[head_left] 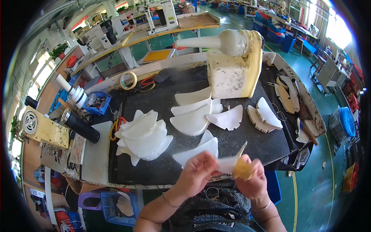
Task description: Assembling and checking white and tan shoe components at a workstation.
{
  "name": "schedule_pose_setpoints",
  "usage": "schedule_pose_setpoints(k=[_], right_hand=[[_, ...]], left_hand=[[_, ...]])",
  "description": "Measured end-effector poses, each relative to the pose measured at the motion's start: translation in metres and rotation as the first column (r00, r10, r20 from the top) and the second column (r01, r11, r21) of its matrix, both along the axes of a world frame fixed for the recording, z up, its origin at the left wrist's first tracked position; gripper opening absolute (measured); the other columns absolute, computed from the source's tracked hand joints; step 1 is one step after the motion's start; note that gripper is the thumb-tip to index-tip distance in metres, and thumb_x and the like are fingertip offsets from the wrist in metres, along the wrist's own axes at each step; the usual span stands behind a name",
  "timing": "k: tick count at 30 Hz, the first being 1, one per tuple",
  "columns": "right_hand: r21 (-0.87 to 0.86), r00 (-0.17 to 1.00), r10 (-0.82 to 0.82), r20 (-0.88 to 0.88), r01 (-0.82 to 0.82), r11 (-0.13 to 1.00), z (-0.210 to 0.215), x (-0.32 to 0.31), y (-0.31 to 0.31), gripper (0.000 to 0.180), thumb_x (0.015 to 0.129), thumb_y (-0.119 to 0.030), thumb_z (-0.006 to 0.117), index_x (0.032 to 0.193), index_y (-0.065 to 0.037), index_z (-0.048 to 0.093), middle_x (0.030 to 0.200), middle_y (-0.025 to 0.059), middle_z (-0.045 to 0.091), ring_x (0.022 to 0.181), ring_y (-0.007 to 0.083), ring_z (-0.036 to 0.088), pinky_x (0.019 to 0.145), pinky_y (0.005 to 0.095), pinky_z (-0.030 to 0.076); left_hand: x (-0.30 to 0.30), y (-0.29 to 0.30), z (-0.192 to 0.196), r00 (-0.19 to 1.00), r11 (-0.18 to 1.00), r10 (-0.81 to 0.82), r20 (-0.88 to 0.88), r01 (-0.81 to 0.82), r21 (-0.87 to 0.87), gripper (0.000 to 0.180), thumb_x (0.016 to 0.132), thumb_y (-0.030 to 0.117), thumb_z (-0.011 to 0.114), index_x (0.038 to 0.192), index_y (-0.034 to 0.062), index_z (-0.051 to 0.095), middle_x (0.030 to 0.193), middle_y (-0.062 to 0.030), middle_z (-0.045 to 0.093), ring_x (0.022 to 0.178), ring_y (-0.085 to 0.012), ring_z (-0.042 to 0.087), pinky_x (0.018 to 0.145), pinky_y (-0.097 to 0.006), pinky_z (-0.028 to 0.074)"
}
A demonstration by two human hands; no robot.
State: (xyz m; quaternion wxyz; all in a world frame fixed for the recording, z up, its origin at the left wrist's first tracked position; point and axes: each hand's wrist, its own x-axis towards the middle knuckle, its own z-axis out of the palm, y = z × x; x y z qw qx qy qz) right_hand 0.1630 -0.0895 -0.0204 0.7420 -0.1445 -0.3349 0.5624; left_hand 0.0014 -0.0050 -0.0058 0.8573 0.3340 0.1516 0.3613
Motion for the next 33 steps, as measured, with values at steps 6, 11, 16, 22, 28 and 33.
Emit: schedule_pose_setpoints(k=[6,11,16,22,28,33], right_hand=[[-0.201,0.826,0.128,-0.549,-0.279,0.939,-0.014,0.035,0.004,0.020,0.094,-0.021,0.051,0.109,-0.008,0.051,0.116,0.0098,0.059,0.108,0.0242,0.058,0.088,0.0399,0.049],[-0.394,0.956,0.293,0.010,-0.266,0.880,-0.028,0.096,-0.016,0.024,0.094,-0.026,0.049,0.079,-0.007,0.049,0.075,0.0041,0.052,0.074,0.0176,0.058,0.064,0.0331,0.048],[-0.171,0.318,0.257,0.913,-0.272,0.947,-0.035,0.108,-0.027,0.063,0.089,-0.056,0.055,0.108,0.004,0.060,0.100,0.0108,0.063,0.094,0.0191,0.061,0.081,0.0335,0.049],[-0.534,0.816,0.323,0.480,-0.021,0.845,-0.016,0.053,-0.012,0.029,0.085,-0.022,0.071,0.096,0.001,0.059,0.086,0.0022,0.063,0.078,0.0072,0.060,0.070,0.0207,0.048],[-0.405,0.784,0.041,0.619,0.274,0.872,-0.002,0.015,0.046,0.019,0.082,-0.006,0.073,0.080,-0.003,0.054,0.075,-0.0048,0.056,0.067,0.0009,0.051,0.058,0.0165,0.041],[-0.253,0.432,0.038,0.901,0.454,0.855,-0.024,-0.003,0.084,0.021,0.080,-0.011,0.073,0.076,-0.003,0.054,0.066,-0.0032,0.053,0.062,0.0032,0.047,0.056,0.0198,0.041]], left_hand=[[0.005,0.015,-0.005,0.970,0.872,0.000,0.242,0.118,-0.474,0.035,0.100,0.025,0.043,0.118,-0.0048,0.049,0.116,-0.0211,0.061,0.105,-0.0344,0.063,0.090,-0.046,0.054],[0.003,0.032,-0.006,0.987,0.965,0.090,0.134,-0.053,-0.256,0.024,0.100,0.023,0.045,0.112,0.0057,0.056,0.117,-0.0178,0.062,0.110,-0.0289,0.061,0.092,-0.044,0.054],[0.005,0.013,-0.002,0.984,0.778,0.148,-0.098,-0.055,0.625,0.007,0.092,0.015,0.060,0.094,0.0083,0.062,0.088,-0.0055,0.062,0.079,-0.0161,0.062,0.072,-0.029,0.051],[-0.021,-0.018,-0.003,0.920,0.151,-0.064,-0.386,0.392,0.908,0.022,0.074,0.011,0.074,0.096,0.0096,0.070,0.058,-0.0006,0.051,0.050,-0.0180,0.055,0.046,-0.026,0.042],[-0.081,0.041,0.004,0.852,0.529,0.376,-0.364,0.125,0.839,0.011,0.077,-0.004,0.062,0.088,0.0002,0.062,0.072,-0.0008,0.058,0.063,-0.0079,0.056,0.057,-0.021,0.043],[-0.074,0.065,-0.018,0.634,0.721,0.530,-0.563,0.013,0.693,0.011,0.080,0.003,0.072,0.084,0.0027,0.061,0.066,0.0064,0.052,0.061,-0.0001,0.048,0.054,-0.017,0.037]])
